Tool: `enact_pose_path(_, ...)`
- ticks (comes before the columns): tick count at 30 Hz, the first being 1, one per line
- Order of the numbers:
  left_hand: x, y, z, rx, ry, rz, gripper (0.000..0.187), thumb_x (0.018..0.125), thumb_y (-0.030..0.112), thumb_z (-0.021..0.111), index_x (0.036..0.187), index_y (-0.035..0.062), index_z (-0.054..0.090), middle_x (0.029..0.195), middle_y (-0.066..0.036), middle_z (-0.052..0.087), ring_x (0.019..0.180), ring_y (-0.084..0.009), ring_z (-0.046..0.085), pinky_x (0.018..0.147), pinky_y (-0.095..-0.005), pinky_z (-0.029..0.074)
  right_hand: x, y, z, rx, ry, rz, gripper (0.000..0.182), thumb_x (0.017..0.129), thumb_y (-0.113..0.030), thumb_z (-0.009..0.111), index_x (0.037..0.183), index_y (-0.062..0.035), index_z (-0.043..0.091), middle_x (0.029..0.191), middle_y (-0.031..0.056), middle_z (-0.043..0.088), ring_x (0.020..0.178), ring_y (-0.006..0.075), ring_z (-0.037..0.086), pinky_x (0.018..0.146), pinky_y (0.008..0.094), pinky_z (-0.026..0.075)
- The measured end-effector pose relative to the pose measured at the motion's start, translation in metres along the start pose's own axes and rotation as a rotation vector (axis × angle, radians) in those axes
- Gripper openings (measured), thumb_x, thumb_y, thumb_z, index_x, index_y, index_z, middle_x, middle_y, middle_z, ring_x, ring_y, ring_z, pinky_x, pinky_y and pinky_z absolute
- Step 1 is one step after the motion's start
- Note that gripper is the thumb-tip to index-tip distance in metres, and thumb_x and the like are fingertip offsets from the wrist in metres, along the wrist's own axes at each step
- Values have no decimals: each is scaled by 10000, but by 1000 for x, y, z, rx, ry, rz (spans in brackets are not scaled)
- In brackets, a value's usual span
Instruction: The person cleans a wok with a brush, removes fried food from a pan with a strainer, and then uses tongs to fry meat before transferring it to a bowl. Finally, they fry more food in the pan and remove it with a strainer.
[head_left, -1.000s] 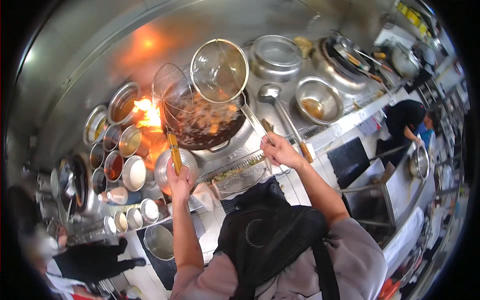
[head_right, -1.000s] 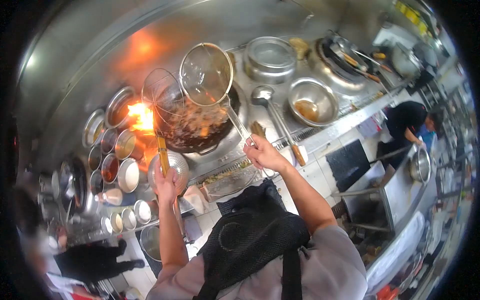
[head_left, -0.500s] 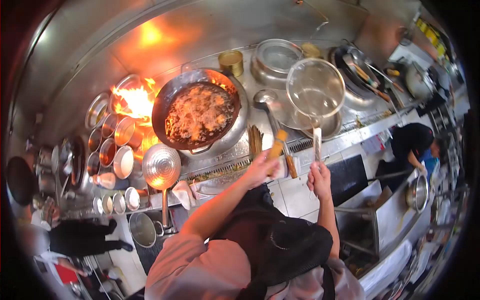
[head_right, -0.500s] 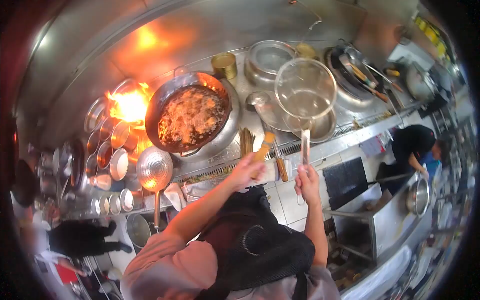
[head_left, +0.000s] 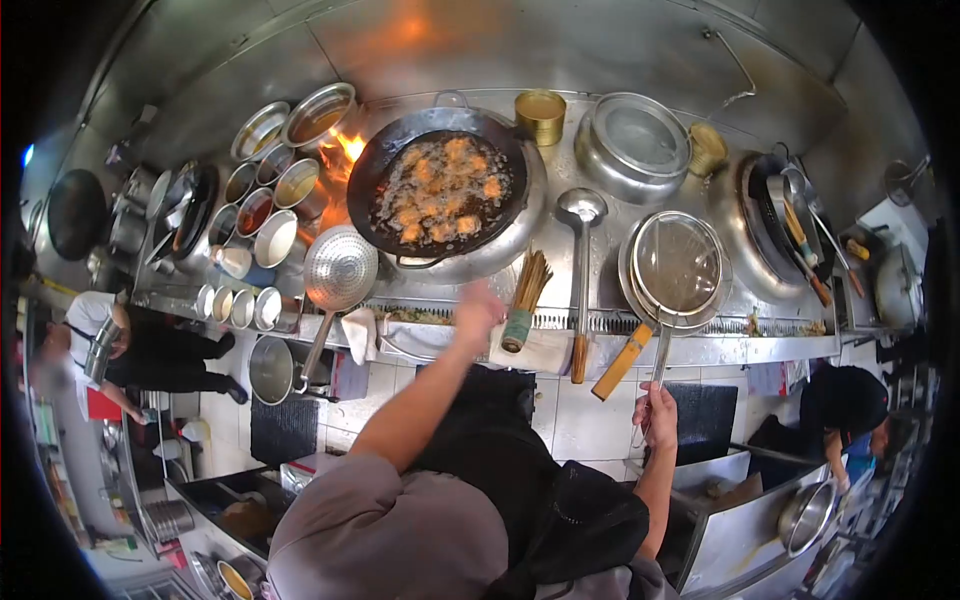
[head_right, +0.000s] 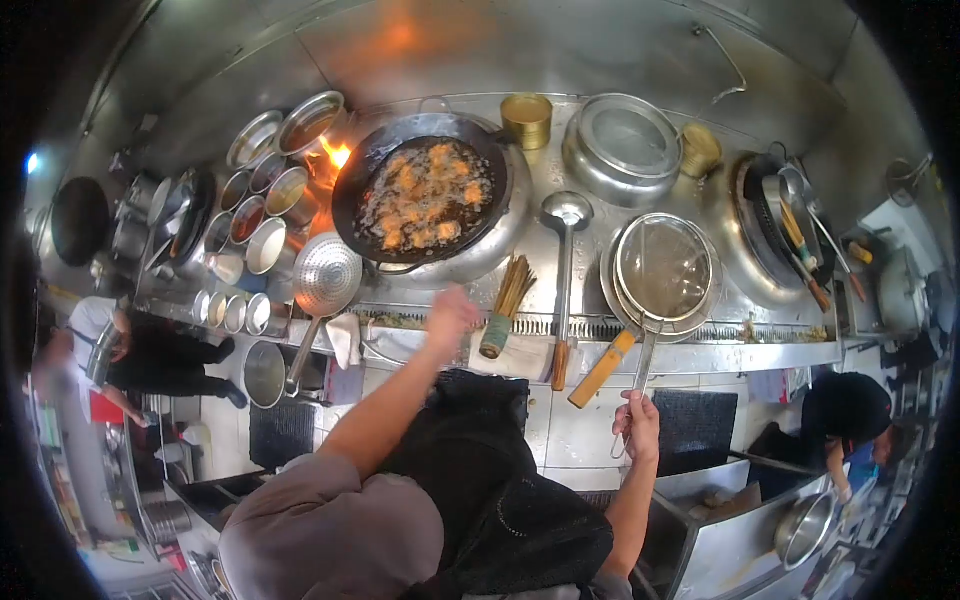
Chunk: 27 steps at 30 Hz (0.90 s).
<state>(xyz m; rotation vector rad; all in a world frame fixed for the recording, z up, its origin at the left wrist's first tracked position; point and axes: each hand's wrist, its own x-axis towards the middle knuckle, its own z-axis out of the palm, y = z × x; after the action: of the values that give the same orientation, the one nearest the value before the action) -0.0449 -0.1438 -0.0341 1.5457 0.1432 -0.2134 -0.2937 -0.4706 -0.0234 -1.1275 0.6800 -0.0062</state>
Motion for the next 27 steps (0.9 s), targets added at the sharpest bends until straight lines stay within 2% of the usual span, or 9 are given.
enact_pose_path(1,24,-5,-48,-179,2,33,395,995,418,480,848,64,578,797,-61,575,683,-165,569,572,-327,464,-1,-1,-1,2,-2,29,372,994,-391,529,1079,-31,564,633,54,580,437,138,516,414,259,432)
enact_pose_path(2,44,11,-75,-321,170,-142,426,998,443,483,927,31,563,830,-85,566,699,-180,576,574,-337,481,1,-4,-2,-1,-7,55,401,991,-398,531,1116,-18,562,662,70,600,470,151,547,440,262,457)
enact_pose_path(4,63,40,-90,-553,442,-222,416,992,438,506,1057,28,528,839,-127,570,704,-229,595,636,-362,546,6,1,-4,8,-76,59,437,994,-413,515,1159,-9,549,701,91,626,503,171,577,473,274,482)
enact_pose_path(5,66,46,-90,-561,457,-215,416,992,438,506,1057,28,528,839,-127,570,704,-229,595,636,-362,546,8,4,-3,75,-80,62,434,992,-415,516,1161,-17,549,703,90,640,500,169,588,467,266,488)
enact_pose_path(7,68,48,-85,-498,517,-291,489,1000,415,494,1219,-20,444,926,-157,565,755,-260,614,684,-376,589,10,6,-3,164,-81,69,435,988,-417,523,1175,-25,545,717,91,657,497,177,602,461,265,499)
enact_pose_path(10,69,43,-79,-578,554,-274,489,1013,374,470,1267,-41,418,926,-154,571,786,-260,626,676,-360,602,13,2,0,180,-55,73,422,992,-384,530,1188,-10,528,730,109,654,512,184,604,458,280,492)
enact_pose_path(19,78,25,-74,-552,544,-131,365,1016,307,468,1055,-53,515,865,-144,574,737,-243,612,692,-376,604,15,2,-4,107,-128,89,412,984,-382,546,1185,-23,527,745,110,655,514,186,605,471,275,501)
enact_pose_path(26,64,26,-67,-622,546,-148,357,1016,318,466,1028,-35,515,854,-136,576,727,-245,607,708,-400,590,19,0,-2,218,-188,176,448,989,-445,501,1205,-54,530,789,109,663,561,203,632,513,317,533)
enact_pose_path(27,50,26,-63,-570,416,-217,339,1015,315,468,1024,-20,519,868,-128,583,736,-236,607,701,-395,574,19,1,-3,274,-174,206,455,992,-448,493,1220,-55,522,817,123,670,570,219,640,521,322,539)
